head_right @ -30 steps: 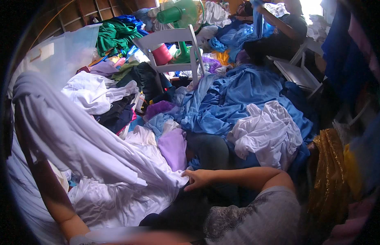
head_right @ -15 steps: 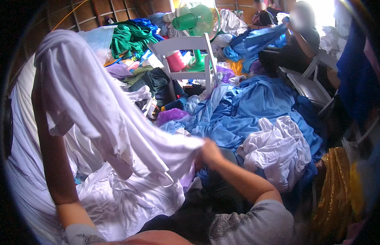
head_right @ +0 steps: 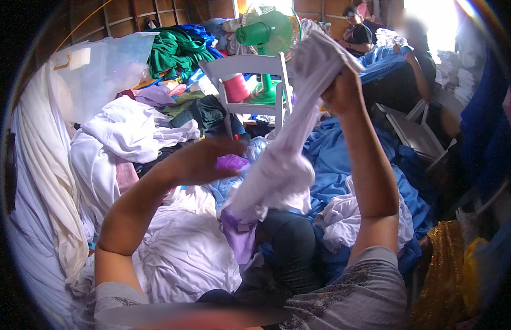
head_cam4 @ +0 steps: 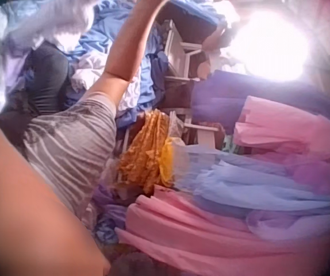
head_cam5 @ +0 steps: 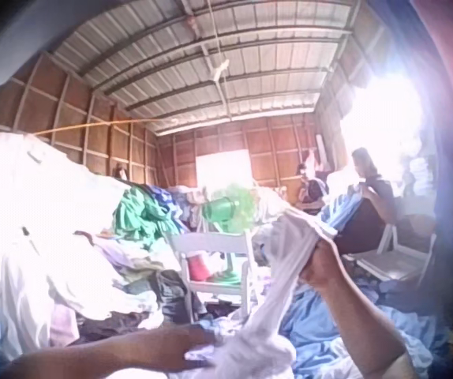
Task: The person repeatedly picks up white garments from a large pile, unfolds them, and folds them by hand. The folded items are placed back into the pile. Other workers are visible in the background handling blue garments.
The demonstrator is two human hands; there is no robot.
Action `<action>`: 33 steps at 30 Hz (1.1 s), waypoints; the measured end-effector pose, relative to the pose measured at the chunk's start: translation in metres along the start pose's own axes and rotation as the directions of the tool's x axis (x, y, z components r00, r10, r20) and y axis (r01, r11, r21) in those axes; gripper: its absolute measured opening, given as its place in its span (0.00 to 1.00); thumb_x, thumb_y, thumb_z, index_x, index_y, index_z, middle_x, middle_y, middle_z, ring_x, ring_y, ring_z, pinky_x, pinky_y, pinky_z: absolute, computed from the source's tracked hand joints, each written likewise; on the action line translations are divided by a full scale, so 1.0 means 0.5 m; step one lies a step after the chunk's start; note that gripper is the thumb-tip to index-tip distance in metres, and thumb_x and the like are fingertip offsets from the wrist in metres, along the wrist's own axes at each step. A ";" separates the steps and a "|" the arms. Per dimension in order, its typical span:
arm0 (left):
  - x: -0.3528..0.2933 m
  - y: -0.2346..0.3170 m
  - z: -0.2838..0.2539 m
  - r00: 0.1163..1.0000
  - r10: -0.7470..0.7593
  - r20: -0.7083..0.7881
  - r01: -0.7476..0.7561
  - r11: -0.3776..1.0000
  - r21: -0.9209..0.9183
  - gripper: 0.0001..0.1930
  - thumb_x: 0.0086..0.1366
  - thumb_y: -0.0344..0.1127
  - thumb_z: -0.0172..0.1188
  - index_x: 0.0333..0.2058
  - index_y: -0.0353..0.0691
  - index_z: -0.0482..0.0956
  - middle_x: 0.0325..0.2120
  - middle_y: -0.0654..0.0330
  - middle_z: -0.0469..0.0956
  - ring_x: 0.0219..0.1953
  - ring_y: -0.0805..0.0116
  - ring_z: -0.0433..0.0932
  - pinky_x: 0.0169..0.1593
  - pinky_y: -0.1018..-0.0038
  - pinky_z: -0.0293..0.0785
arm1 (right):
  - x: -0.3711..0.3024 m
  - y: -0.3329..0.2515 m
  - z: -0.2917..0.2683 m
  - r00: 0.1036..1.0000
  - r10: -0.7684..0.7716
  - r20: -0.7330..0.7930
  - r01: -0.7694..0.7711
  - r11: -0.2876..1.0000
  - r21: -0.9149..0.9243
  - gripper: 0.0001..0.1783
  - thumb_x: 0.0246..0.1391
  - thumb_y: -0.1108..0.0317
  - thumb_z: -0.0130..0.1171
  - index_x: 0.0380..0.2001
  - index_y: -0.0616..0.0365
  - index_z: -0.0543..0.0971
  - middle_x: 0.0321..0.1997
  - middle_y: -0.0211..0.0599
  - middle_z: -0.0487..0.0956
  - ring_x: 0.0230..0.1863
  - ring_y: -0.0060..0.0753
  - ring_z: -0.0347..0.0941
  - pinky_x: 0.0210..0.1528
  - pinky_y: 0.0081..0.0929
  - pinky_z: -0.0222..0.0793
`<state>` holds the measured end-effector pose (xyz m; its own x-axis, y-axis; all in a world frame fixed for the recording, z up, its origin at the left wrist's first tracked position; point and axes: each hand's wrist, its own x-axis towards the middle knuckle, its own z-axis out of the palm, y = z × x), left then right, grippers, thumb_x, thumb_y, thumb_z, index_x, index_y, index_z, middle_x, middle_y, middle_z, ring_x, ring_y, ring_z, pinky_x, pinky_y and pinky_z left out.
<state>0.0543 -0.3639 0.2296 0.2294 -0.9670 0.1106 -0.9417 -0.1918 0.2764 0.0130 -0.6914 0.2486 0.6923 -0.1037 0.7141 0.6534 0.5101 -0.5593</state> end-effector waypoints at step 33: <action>-0.139 0.088 -0.313 0.586 -0.334 -0.738 -0.199 0.824 -0.531 0.14 0.62 0.40 0.58 0.43 0.40 0.73 0.35 0.60 0.78 0.34 0.66 0.79 0.41 0.69 0.77 | -0.056 0.256 0.262 0.979 -0.200 0.038 0.032 -0.034 -0.999 0.18 0.37 0.64 0.64 0.34 0.59 0.77 0.32 0.50 0.80 0.38 0.55 0.77 0.42 0.41 0.72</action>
<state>0.0352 -0.2788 0.3833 0.6309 -0.3791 0.6769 -0.6906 0.1233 0.7127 0.0370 -0.5112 0.2121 0.5358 -0.1709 0.8269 0.3060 -0.8734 -0.3788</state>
